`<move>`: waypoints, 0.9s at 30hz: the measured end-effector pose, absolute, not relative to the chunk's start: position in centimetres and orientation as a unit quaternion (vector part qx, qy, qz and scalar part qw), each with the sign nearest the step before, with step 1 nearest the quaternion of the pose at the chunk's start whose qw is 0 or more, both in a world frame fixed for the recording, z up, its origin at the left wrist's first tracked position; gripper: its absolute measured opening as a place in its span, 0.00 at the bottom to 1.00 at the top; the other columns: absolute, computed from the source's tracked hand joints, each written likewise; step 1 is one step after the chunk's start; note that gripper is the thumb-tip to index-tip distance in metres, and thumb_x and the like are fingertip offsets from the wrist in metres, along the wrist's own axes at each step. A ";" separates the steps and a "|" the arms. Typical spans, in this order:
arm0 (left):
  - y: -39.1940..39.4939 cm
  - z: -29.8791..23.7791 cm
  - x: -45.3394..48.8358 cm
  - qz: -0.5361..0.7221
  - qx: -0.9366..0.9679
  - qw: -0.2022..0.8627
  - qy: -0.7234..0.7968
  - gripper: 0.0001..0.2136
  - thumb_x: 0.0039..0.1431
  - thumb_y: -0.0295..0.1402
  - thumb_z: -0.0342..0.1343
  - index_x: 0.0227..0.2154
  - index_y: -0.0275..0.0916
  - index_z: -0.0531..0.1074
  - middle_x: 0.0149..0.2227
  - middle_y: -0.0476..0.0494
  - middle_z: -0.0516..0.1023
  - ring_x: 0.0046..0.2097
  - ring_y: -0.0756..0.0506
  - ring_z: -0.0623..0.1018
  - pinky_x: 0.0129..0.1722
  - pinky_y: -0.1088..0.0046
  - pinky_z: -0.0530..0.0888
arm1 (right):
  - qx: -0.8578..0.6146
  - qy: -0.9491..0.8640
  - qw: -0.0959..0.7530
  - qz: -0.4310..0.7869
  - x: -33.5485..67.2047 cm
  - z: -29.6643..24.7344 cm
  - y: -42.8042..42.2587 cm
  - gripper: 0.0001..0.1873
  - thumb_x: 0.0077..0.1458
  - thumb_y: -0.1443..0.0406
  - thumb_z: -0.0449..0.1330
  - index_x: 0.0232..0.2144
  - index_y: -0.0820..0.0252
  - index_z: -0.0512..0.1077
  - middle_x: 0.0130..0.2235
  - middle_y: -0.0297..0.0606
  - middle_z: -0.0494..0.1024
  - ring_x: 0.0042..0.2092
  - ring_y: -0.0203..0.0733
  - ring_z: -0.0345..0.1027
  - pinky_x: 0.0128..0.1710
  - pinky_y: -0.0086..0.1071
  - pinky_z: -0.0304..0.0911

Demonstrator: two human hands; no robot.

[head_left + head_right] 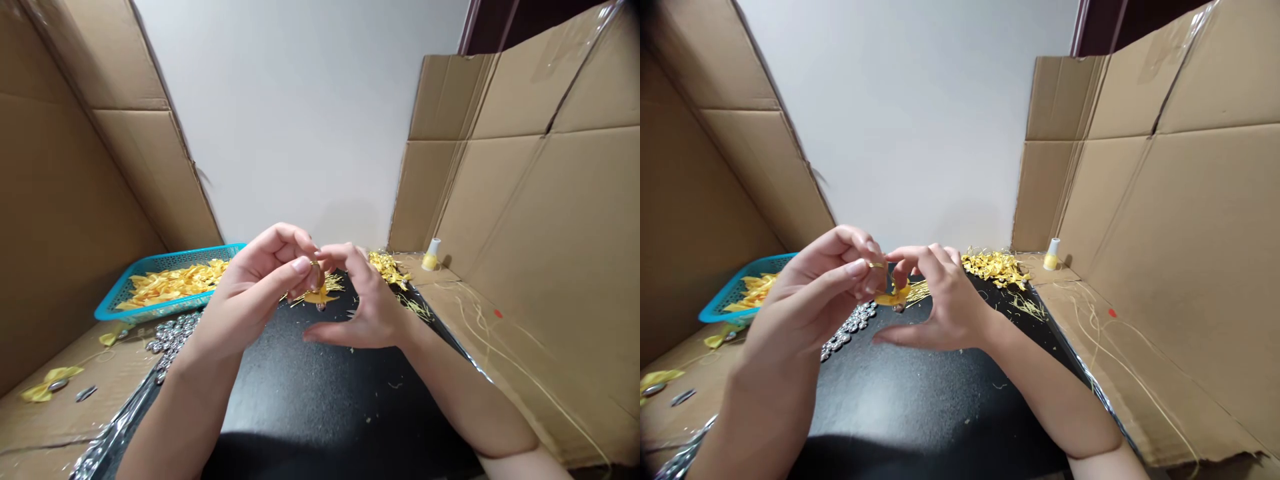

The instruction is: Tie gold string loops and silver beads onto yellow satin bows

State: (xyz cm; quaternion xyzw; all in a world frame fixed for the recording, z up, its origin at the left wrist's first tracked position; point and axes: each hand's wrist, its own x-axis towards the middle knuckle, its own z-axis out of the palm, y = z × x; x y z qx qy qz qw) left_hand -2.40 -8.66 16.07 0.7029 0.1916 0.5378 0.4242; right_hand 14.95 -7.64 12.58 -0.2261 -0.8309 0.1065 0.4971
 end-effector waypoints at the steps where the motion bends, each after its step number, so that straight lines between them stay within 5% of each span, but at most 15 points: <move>1: -8.4 16.0 -2.4 0.534 0.707 0.419 0.198 0.03 0.59 0.32 0.56 0.34 0.41 0.70 0.23 0.50 0.68 0.25 0.52 0.68 0.22 0.78 0.66 | -0.211 -0.839 0.480 0.146 15.1 12.8 -7.5 0.31 0.47 0.53 0.66 0.49 0.52 0.59 0.39 0.35 0.73 0.43 0.44 0.68 0.48 0.41 0.58; 5: -7.7 15.8 -2.5 0.511 0.723 0.409 0.221 0.03 0.60 0.32 0.56 0.35 0.39 0.70 0.25 0.50 0.69 0.25 0.53 0.68 0.22 0.79 0.65 | -0.219 -0.822 0.483 0.208 15.3 13.2 -7.3 0.13 0.59 0.53 0.54 0.38 0.55 0.65 0.35 0.34 0.73 0.40 0.40 0.67 0.43 0.38 0.58; 10: -7.7 15.7 -2.4 0.474 0.749 0.416 0.202 0.02 0.61 0.30 0.55 0.36 0.39 0.71 0.27 0.49 0.71 0.28 0.53 0.71 0.26 0.80 0.69 | -0.274 -0.827 0.487 0.062 14.8 13.0 -7.5 0.07 0.56 0.66 0.59 0.26 0.57 0.67 0.26 0.29 0.71 0.32 0.35 0.63 0.38 0.35 0.53; 20: -9.7 16.3 -3.2 0.519 0.747 0.356 0.213 0.03 0.60 0.31 0.56 0.35 0.42 0.73 0.27 0.48 0.73 0.28 0.51 0.72 0.22 0.78 0.68 | -0.294 -0.727 0.606 -0.133 15.5 13.5 -8.7 0.06 0.57 0.66 0.57 0.27 0.53 0.69 0.26 0.29 0.76 0.29 0.37 0.66 0.39 0.38 0.54; 27: -12.5 15.9 -1.9 0.577 0.730 0.293 0.219 0.08 0.59 0.28 0.54 0.35 0.48 0.75 0.29 0.49 0.74 0.29 0.51 0.74 0.29 0.77 0.74 | -0.280 -0.695 0.628 -0.212 15.7 13.4 -9.1 0.03 0.56 0.66 0.58 0.31 0.51 0.68 0.30 0.28 0.79 0.30 0.37 0.67 0.41 0.40 0.53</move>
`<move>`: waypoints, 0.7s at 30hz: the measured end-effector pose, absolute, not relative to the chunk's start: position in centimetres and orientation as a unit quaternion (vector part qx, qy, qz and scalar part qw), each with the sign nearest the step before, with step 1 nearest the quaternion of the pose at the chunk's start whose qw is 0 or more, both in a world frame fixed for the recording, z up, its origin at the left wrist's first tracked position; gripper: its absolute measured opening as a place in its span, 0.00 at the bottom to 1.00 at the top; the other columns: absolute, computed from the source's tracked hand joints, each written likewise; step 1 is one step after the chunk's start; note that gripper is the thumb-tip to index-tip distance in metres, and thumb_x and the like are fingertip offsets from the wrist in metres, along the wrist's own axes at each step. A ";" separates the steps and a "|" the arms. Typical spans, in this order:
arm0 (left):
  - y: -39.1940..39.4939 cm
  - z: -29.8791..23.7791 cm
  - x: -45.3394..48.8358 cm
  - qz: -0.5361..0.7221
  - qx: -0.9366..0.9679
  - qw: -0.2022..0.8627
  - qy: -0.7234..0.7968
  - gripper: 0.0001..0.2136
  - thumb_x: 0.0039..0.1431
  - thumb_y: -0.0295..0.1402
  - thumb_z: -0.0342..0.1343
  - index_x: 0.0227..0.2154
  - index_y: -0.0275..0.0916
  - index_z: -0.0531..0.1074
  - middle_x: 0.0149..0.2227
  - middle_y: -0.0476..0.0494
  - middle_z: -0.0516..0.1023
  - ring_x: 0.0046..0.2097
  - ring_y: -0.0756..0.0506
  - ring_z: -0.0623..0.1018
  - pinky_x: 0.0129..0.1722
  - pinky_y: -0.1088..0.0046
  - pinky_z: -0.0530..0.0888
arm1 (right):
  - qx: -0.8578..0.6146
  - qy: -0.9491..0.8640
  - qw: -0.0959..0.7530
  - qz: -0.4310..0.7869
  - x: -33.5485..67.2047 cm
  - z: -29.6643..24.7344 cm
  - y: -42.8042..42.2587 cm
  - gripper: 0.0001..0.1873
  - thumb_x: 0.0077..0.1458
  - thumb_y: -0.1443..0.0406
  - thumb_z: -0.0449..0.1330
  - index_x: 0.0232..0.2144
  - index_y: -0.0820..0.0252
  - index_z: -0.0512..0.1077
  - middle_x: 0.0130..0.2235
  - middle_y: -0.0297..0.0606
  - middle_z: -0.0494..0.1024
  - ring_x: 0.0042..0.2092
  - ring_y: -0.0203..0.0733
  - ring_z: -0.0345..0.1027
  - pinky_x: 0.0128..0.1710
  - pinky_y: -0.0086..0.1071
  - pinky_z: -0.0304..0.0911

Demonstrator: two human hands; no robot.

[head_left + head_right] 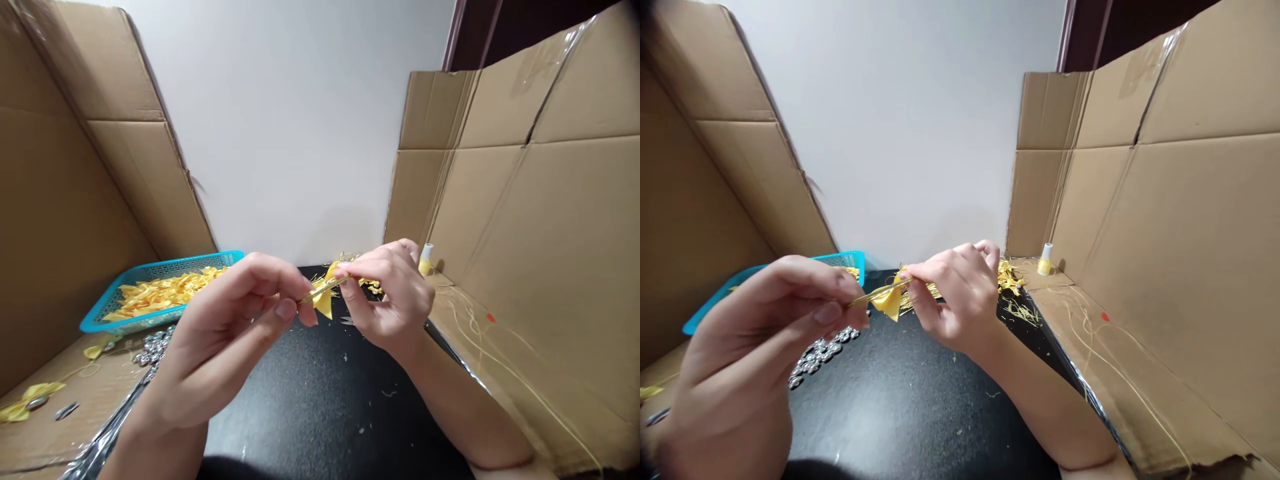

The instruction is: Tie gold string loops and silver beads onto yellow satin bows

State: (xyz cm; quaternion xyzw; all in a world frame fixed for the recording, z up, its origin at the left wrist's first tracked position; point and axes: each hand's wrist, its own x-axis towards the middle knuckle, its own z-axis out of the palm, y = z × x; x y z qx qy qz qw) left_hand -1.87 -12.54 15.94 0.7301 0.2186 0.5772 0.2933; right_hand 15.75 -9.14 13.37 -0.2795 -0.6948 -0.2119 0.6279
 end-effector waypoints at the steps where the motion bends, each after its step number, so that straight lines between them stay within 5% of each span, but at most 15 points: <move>1: -12.7 15.9 -1.7 0.583 0.725 0.295 0.218 0.08 0.58 0.28 0.54 0.34 0.48 0.76 0.29 0.49 0.74 0.29 0.51 0.74 0.29 0.77 0.75 | -0.275 -0.692 0.631 -0.218 15.8 13.4 -9.2 0.04 0.56 0.67 0.59 0.31 0.50 0.68 0.29 0.28 0.79 0.30 0.37 0.67 0.41 0.40 0.53; 11: -11.8 15.9 -2.7 0.544 0.763 0.274 0.218 0.08 0.61 0.28 0.53 0.37 0.49 0.73 0.28 0.50 0.76 0.29 0.50 0.74 0.30 0.75 0.76 | -0.329 -0.684 0.610 -0.229 16.2 13.7 -9.1 0.05 0.59 0.63 0.56 0.30 0.50 0.70 0.28 0.31 0.77 0.30 0.40 0.66 0.42 0.42 0.50; 21: -11.8 16.1 -2.6 0.556 0.749 0.266 0.244 0.08 0.55 0.27 0.59 0.35 0.47 0.71 0.30 0.51 0.78 0.25 0.54 0.74 0.19 0.85 0.72 | -0.298 -0.682 0.633 -0.214 15.8 13.7 -9.4 0.04 0.56 0.66 0.58 0.29 0.51 0.69 0.27 0.27 0.79 0.28 0.38 0.66 0.41 0.41 0.54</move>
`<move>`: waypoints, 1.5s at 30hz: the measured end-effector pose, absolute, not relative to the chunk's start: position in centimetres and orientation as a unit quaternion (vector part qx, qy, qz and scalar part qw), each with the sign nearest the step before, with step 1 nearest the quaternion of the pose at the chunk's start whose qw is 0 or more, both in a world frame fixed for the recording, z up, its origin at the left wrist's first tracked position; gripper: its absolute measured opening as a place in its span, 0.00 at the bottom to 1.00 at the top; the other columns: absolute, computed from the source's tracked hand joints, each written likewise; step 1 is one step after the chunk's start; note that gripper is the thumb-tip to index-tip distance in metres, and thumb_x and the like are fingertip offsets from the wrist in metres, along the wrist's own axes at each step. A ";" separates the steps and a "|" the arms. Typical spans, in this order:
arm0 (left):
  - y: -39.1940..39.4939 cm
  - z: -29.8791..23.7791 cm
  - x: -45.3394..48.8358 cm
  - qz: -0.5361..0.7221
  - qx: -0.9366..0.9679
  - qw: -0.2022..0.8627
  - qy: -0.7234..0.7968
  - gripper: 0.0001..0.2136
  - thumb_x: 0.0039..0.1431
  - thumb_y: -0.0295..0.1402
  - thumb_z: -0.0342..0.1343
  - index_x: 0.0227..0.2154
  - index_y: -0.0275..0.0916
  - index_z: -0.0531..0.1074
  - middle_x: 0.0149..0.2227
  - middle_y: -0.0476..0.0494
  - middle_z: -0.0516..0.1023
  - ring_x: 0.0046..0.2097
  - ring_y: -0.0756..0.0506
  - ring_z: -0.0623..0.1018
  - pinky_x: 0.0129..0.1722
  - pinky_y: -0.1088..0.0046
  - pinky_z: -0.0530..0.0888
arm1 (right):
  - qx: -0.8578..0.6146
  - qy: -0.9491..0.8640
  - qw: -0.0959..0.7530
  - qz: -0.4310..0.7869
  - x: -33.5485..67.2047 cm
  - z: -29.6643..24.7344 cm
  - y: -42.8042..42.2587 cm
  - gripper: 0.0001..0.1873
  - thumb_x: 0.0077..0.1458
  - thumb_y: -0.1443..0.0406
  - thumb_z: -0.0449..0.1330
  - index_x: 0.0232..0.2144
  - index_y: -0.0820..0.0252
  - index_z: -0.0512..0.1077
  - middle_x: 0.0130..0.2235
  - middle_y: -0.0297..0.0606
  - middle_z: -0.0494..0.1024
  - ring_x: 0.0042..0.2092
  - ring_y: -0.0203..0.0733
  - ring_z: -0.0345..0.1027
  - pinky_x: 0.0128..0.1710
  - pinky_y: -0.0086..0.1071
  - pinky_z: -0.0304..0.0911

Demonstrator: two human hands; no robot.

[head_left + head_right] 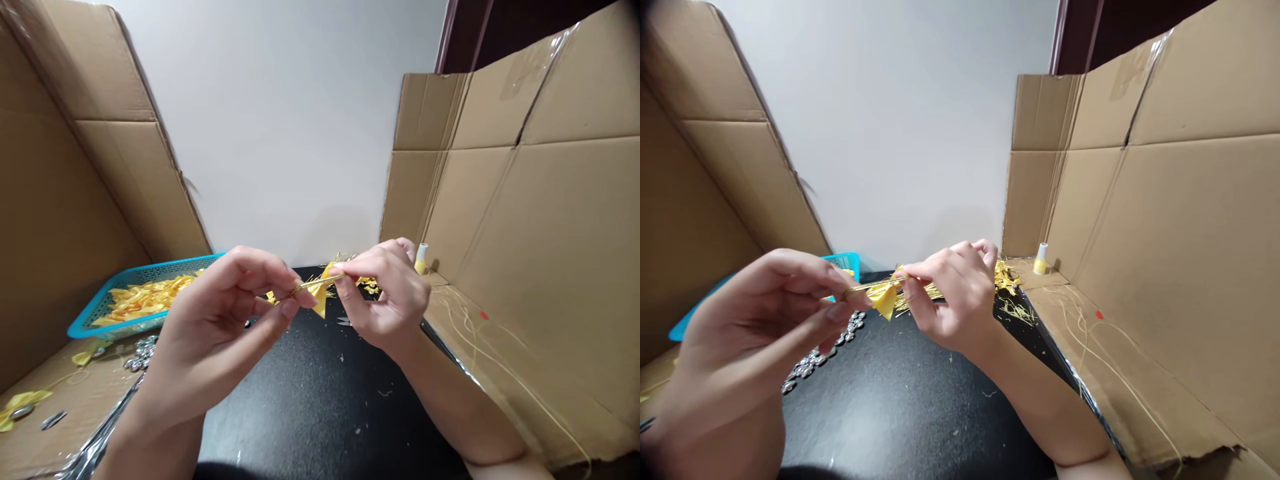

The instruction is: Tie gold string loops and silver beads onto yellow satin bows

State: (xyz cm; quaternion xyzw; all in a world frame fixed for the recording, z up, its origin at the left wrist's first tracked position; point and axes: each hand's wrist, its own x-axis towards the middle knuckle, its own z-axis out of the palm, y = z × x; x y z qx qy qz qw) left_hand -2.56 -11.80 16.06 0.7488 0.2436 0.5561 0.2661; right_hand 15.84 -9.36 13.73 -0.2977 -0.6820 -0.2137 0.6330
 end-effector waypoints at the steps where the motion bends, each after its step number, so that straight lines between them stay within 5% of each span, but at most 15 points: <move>1: -11.7 16.0 -2.5 0.563 0.743 0.267 0.243 0.08 0.54 0.27 0.60 0.35 0.47 0.71 0.30 0.51 0.78 0.25 0.54 0.74 0.17 0.85 0.72 | -0.302 -0.686 0.632 -0.198 15.7 13.7 -9.4 0.05 0.56 0.65 0.57 0.29 0.51 0.69 0.26 0.27 0.79 0.28 0.38 0.66 0.41 0.41 0.54; 10: -10.8 15.7 -1.4 0.671 0.663 0.205 0.259 0.14 0.49 0.21 0.64 0.36 0.42 0.70 0.32 0.52 0.83 0.35 0.50 0.82 0.31 0.80 0.79 | -0.310 -0.690 0.643 -0.121 15.3 13.8 -9.4 0.07 0.54 0.67 0.58 0.24 0.53 0.69 0.21 0.27 0.74 0.25 0.35 0.64 0.37 0.38 0.56; 21: -11.3 15.3 -0.6 0.686 0.668 0.186 0.220 0.14 0.49 0.21 0.63 0.34 0.45 0.71 0.30 0.53 0.82 0.32 0.49 0.82 0.26 0.75 0.77 | -0.264 -0.660 0.686 -0.156 15.3 13.4 -8.6 0.05 0.55 0.67 0.61 0.27 0.53 0.70 0.25 0.26 0.78 0.25 0.33 0.66 0.37 0.36 0.56; 31: -11.9 15.6 -0.5 0.635 0.678 0.254 0.269 0.13 0.53 0.25 0.62 0.38 0.45 0.68 0.29 0.54 0.80 0.31 0.49 0.81 0.32 0.72 0.76 | -0.253 -0.643 0.705 -0.158 15.2 13.2 -8.2 0.05 0.56 0.68 0.61 0.29 0.52 0.70 0.26 0.26 0.79 0.27 0.34 0.68 0.38 0.37 0.56; 42: -10.4 15.9 -2.3 0.521 0.749 0.327 0.245 0.10 0.61 0.32 0.54 0.45 0.42 0.66 0.26 0.50 0.76 0.30 0.49 0.78 0.31 0.73 0.75 | -0.297 -0.671 0.679 -0.009 15.1 13.3 -8.7 0.05 0.54 0.65 0.61 0.25 0.54 0.71 0.25 0.27 0.76 0.26 0.33 0.62 0.35 0.36 0.57; 45: -10.6 15.9 -2.1 0.561 0.740 0.253 0.271 0.11 0.60 0.33 0.55 0.46 0.43 0.66 0.32 0.48 0.78 0.35 0.48 0.78 0.37 0.71 0.75 | -0.289 -0.652 0.696 0.083 15.0 13.1 -8.4 0.06 0.55 0.62 0.61 0.26 0.54 0.72 0.26 0.29 0.75 0.27 0.34 0.65 0.32 0.34 0.60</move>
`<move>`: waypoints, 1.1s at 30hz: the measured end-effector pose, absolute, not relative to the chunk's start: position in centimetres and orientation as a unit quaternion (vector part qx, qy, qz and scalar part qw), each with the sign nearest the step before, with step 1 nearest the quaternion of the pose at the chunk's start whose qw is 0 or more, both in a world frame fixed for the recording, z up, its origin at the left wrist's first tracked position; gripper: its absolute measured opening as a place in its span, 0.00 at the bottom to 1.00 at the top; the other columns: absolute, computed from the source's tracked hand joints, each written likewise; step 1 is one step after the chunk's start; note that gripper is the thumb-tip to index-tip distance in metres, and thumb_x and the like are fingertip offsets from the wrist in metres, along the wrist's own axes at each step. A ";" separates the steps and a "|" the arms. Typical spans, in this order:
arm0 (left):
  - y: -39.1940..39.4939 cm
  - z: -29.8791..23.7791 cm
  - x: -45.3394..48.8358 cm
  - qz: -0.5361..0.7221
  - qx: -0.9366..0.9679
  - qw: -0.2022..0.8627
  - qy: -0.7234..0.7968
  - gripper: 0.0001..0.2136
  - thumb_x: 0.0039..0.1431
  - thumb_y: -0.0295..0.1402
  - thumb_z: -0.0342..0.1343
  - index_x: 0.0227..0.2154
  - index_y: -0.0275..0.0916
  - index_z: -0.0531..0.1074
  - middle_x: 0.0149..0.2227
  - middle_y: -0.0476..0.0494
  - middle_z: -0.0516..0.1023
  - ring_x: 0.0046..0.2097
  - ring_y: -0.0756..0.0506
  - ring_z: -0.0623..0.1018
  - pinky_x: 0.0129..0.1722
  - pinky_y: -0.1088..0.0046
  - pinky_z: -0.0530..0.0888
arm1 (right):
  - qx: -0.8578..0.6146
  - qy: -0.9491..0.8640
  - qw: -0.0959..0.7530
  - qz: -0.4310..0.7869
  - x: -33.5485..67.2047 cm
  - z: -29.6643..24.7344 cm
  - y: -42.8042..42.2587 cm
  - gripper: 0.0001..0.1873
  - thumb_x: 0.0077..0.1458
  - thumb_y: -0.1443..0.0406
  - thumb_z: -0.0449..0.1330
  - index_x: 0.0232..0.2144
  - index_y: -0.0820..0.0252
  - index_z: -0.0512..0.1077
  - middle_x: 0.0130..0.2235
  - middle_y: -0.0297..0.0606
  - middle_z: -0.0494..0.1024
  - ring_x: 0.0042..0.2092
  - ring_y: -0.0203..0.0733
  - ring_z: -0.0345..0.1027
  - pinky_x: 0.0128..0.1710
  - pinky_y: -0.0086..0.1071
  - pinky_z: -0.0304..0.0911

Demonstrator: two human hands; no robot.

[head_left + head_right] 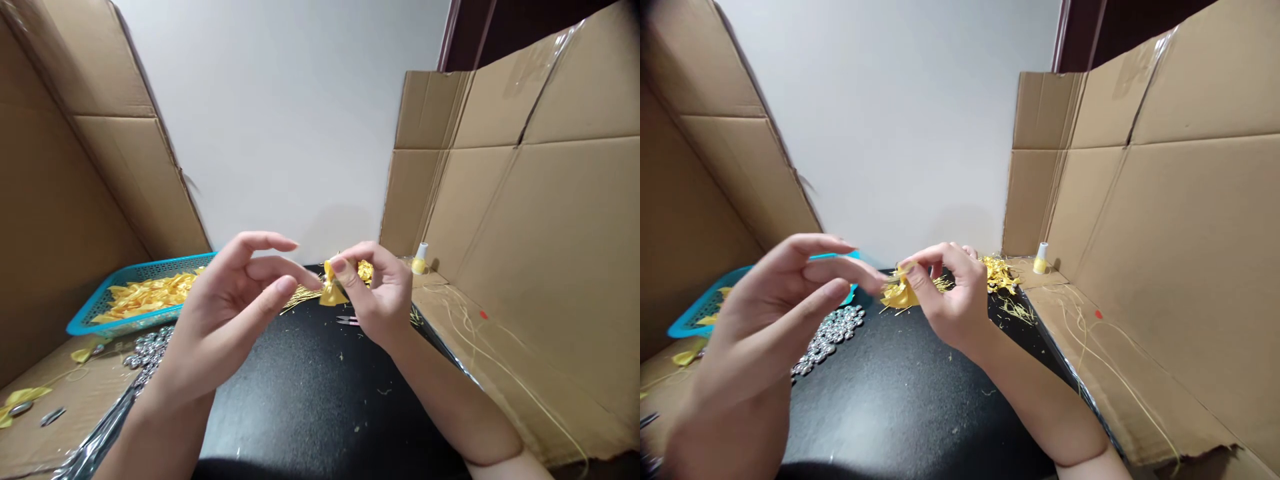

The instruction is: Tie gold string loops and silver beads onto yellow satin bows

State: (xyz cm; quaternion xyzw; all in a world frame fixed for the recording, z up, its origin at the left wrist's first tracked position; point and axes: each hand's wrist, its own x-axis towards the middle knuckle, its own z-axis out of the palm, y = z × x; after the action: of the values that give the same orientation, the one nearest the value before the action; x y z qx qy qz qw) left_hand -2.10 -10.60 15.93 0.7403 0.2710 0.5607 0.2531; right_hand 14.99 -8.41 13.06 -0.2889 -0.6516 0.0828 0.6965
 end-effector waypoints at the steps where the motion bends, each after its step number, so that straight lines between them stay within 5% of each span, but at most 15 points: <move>1: -10.7 16.0 -2.0 0.584 0.730 0.209 0.288 0.12 0.59 0.32 0.56 0.45 0.43 0.67 0.34 0.47 0.78 0.38 0.48 0.78 0.39 0.70 0.74 | -0.282 -0.643 0.703 0.119 14.9 13.0 -8.3 0.07 0.55 0.61 0.61 0.26 0.55 0.72 0.25 0.29 0.75 0.27 0.34 0.65 0.31 0.33 0.61; 4: -10.5 16.3 -1.9 0.566 0.745 0.123 0.330 0.07 0.57 0.33 0.58 0.39 0.42 0.70 0.35 0.48 0.77 0.38 0.48 0.76 0.39 0.72 0.73 | -0.257 -0.629 0.706 0.199 14.8 12.7 -7.9 0.09 0.55 0.58 0.62 0.27 0.55 0.71 0.24 0.29 0.74 0.27 0.33 0.66 0.29 0.31 0.63; 9: -9.8 16.6 -1.8 0.371 0.837 0.196 0.352 0.10 0.60 0.38 0.53 0.29 0.38 0.72 0.28 0.48 0.76 0.31 0.50 0.73 0.31 0.74 0.70 | -0.247 -0.636 0.697 0.220 14.6 12.5 -7.9 0.08 0.54 0.59 0.63 0.27 0.55 0.73 0.27 0.30 0.76 0.28 0.33 0.66 0.30 0.31 0.63; 33: -7.1 15.6 -2.5 0.354 0.799 0.395 0.283 0.12 0.61 0.41 0.53 0.37 0.38 0.74 0.32 0.44 0.75 0.36 0.47 0.73 0.36 0.71 0.72 | -0.194 -0.690 0.659 0.230 15.4 12.9 -8.2 0.09 0.56 0.56 0.60 0.32 0.53 0.77 0.28 0.32 0.75 0.31 0.35 0.67 0.33 0.34 0.64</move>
State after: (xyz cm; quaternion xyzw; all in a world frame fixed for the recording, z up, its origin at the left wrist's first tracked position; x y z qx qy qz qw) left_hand -2.51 -7.05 15.59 0.7992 0.2829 0.3538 0.3950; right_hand 15.36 -8.22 12.94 -0.1943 -0.6896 0.2301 0.6586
